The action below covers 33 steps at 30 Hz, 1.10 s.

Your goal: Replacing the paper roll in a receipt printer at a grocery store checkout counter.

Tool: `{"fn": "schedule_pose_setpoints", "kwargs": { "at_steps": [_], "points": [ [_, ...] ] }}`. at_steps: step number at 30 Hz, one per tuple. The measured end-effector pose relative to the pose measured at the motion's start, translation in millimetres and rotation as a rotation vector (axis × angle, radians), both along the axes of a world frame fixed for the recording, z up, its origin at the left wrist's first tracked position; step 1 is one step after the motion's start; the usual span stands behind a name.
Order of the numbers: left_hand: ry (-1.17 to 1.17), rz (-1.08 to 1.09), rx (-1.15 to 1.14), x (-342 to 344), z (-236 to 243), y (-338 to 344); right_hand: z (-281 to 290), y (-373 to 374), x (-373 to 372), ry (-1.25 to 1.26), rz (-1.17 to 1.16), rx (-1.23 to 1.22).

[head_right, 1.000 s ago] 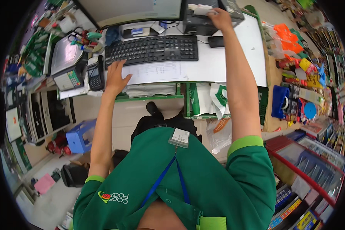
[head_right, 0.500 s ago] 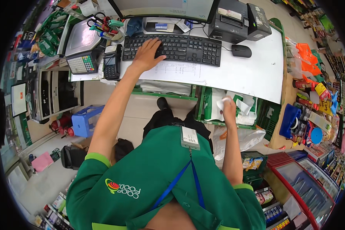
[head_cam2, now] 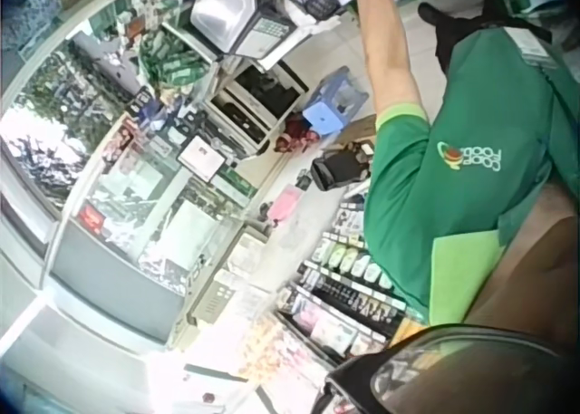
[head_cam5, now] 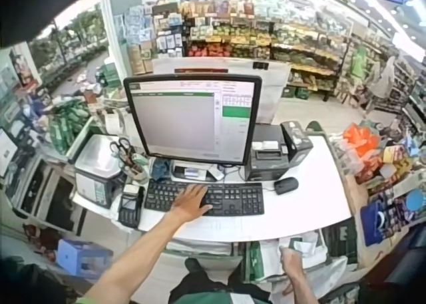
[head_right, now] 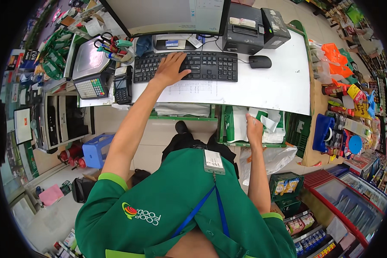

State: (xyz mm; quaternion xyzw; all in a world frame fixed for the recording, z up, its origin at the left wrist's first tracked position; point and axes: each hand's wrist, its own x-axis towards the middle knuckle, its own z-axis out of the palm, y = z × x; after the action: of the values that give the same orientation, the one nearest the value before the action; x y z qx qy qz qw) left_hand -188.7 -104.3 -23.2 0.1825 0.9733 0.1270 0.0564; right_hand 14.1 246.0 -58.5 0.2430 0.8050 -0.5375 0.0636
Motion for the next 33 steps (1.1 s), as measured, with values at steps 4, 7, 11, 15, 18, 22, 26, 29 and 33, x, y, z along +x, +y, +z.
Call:
{"fn": "schedule_pose_setpoints", "kwargs": {
  "at_steps": [4, 7, 11, 15, 18, 22, 26, 29, 33],
  "points": [
    [-0.037, -0.019, -0.035, -4.1, 10.9, 7.5, 2.2, -2.3, -3.2, 0.001, -0.026, -0.035],
    [0.146, 0.009, 0.141, 13.4, 25.6, 17.2, 16.3, -10.2, -6.2, 0.084, -0.017, -0.006],
    [-0.627, 0.145, 0.813, 90.0, 26.3, 63.3, 43.8, -50.4, -19.6, 0.318, 0.08, 0.085],
    [-1.614, 0.458, 1.625, 144.3, 11.5, 106.4, 55.3, -108.3, -28.5, 0.523, 0.354, 0.444],
    [-1.439, 0.618, 1.763, 158.4, -1.5, 123.1, 53.7, -129.0, -19.7, 0.45, 0.424, 0.554],
    [-1.342, 0.694, 1.766, 167.2, -14.9, 130.7, 47.1, -131.3, -3.6, 0.399, 0.502, 0.632],
    [-1.305, 0.823, 1.73, 172.0, -19.8, 133.7, 44.1, -129.7, 6.0, 0.325, 0.403, 0.286],
    [-1.333, 0.986, 1.558, 174.3, -16.6, 135.6, 44.7, -125.2, 13.3, 0.216, 0.227, -0.23],
    [-1.354, 0.732, 1.526, 172.1, -6.4, 132.1, 47.0, -106.3, 26.4, 0.126, 0.053, -0.538]
  ]
}}
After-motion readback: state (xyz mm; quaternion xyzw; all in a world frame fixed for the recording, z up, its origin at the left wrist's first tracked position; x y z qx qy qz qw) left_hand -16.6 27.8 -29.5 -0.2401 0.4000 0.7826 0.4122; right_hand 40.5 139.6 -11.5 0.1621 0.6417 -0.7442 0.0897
